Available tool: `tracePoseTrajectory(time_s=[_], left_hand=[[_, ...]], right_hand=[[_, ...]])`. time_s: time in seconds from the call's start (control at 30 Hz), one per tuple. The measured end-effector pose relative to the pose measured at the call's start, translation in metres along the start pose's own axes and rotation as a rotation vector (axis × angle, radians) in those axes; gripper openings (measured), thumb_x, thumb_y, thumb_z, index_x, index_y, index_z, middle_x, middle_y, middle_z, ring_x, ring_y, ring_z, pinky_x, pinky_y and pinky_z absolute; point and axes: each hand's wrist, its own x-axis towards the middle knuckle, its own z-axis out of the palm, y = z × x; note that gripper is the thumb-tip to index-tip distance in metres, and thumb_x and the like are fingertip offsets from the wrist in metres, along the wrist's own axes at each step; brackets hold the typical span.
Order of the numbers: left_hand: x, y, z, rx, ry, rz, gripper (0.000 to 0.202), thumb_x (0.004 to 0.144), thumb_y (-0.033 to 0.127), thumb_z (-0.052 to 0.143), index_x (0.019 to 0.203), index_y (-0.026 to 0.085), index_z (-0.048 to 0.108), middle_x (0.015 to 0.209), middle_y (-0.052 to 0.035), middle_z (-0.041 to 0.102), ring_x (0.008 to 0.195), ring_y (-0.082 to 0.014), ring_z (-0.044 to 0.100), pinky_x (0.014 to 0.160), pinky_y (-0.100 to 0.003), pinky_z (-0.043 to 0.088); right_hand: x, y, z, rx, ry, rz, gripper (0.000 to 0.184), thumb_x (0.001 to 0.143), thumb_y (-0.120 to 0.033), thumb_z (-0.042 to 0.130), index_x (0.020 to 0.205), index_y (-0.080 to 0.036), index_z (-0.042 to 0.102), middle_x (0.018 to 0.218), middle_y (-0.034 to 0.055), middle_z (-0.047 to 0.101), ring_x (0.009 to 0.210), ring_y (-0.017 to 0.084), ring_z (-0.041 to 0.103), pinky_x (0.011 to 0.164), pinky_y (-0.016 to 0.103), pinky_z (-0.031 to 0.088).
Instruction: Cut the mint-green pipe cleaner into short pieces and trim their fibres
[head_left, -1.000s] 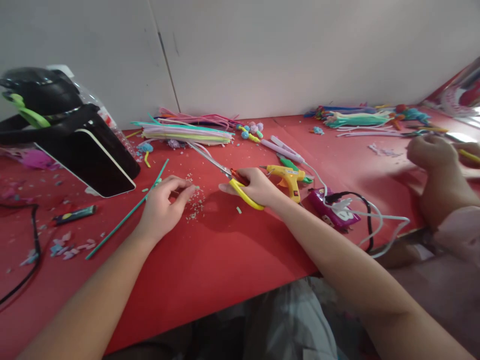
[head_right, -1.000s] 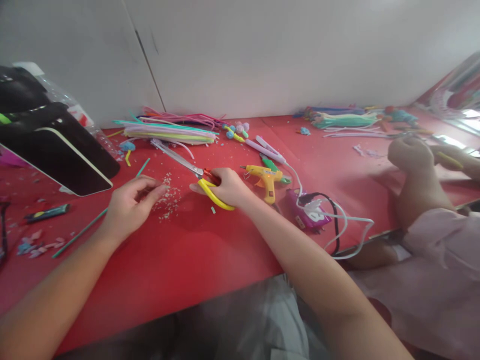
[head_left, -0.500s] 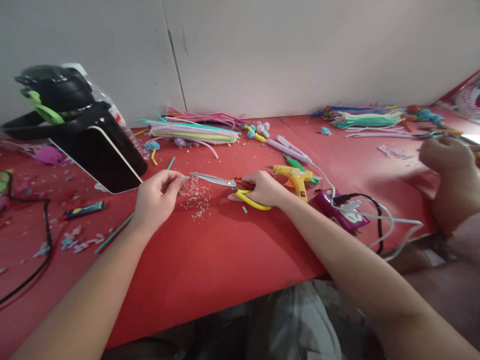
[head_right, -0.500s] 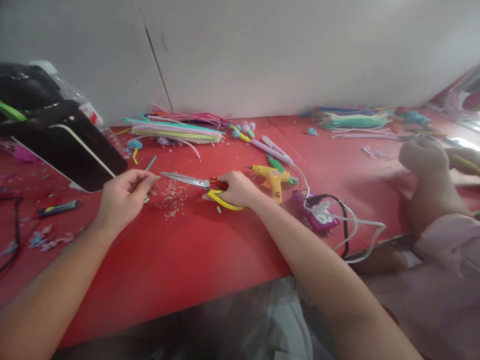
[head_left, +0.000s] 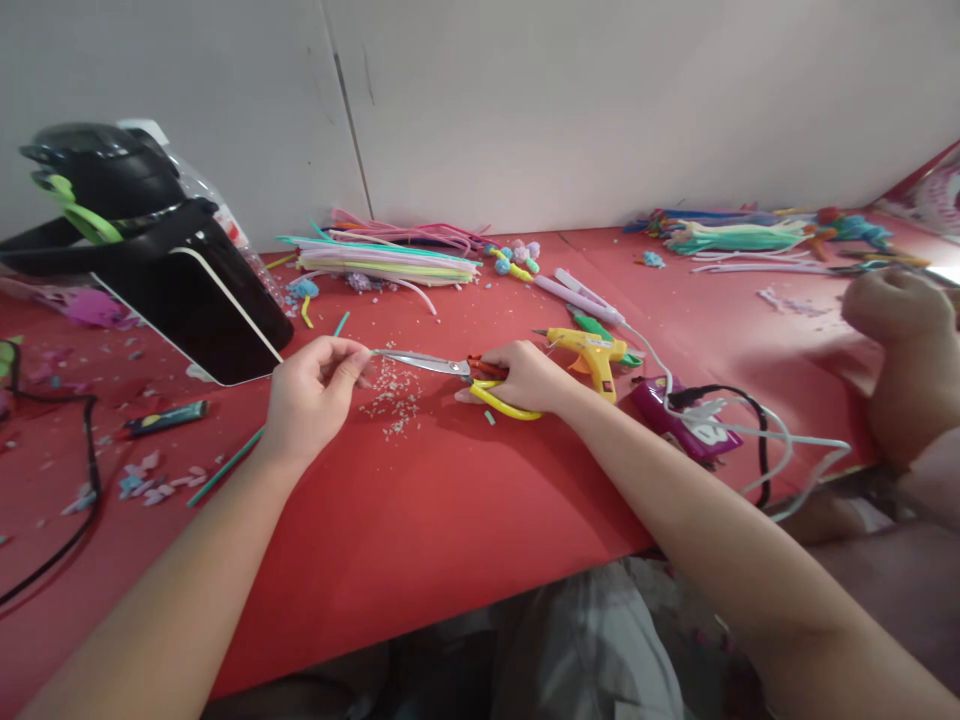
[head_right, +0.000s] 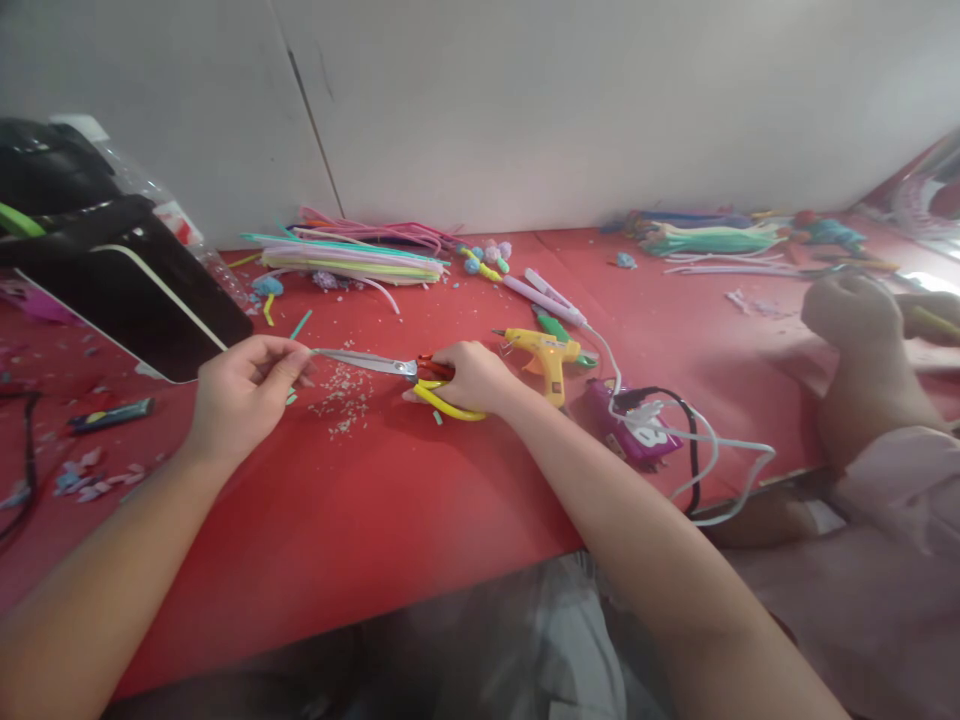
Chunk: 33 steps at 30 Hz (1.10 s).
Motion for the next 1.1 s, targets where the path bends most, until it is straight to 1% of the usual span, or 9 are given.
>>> tracePoseTrajectory(time_s=[0.23,0.47,0.7,0.97,1.1], left_hand=[[0.0,-0.0006,0.0002,0.005,-0.007,0.006,0.007,0.089,0.024,0.066,0.085,0.019,0.069,0.069,0.0001,0.069,0.063,-0.0107,0.066,0.061,-0.02,0.054],[0.0004,0.0008,0.0006,0.002,-0.005,-0.006,0.007,0.089,0.023,0.067,0.084,0.019,0.069,0.068,0.0006,0.069,0.06,-0.0097,0.066,0.059,-0.019,0.052],[0.0002,0.0007,-0.0011,0.009,0.002,-0.016,0.006,0.088,0.021,0.067,0.083,0.019,0.07,0.065,0.0009,0.068,0.059,-0.0103,0.065,0.058,-0.019,0.052],[-0.0011,0.003,-0.0006,0.045,0.001,-0.008,0.008,0.088,0.024,0.066,0.084,0.019,0.071,0.066,0.0006,0.069,0.059,-0.0107,0.064,0.058,-0.021,0.052],[-0.0011,0.0051,-0.0009,0.063,-0.001,-0.012,0.008,0.088,0.026,0.067,0.083,0.02,0.071,0.064,0.0006,0.068,0.059,-0.0117,0.064,0.06,-0.023,0.053]], right_hand=[[0.0004,-0.0028,-0.0011,-0.007,-0.01,0.02,0.06,0.068,-0.068,0.075,0.061,-0.02,0.041,0.059,-0.0045,0.036,0.06,0.009,0.029,0.057,0.029,0.02],[0.0009,-0.0029,-0.0006,-0.01,-0.016,0.015,0.059,0.069,-0.069,0.074,0.061,-0.019,0.042,0.059,-0.0041,0.037,0.06,0.009,0.028,0.058,0.03,0.02],[-0.0004,-0.0008,-0.0006,0.005,0.013,-0.003,0.058,0.07,-0.068,0.073,0.062,-0.019,0.043,0.06,-0.0047,0.038,0.06,0.009,0.028,0.057,0.029,0.02],[-0.0014,-0.0012,-0.0017,0.023,-0.001,0.005,0.06,0.068,-0.069,0.074,0.061,-0.02,0.04,0.059,-0.005,0.036,0.059,0.009,0.029,0.056,0.029,0.019],[-0.0005,0.0003,-0.0005,0.017,0.009,-0.022,0.06,0.069,-0.069,0.073,0.061,-0.02,0.04,0.059,-0.0049,0.036,0.06,0.009,0.029,0.056,0.029,0.019]])
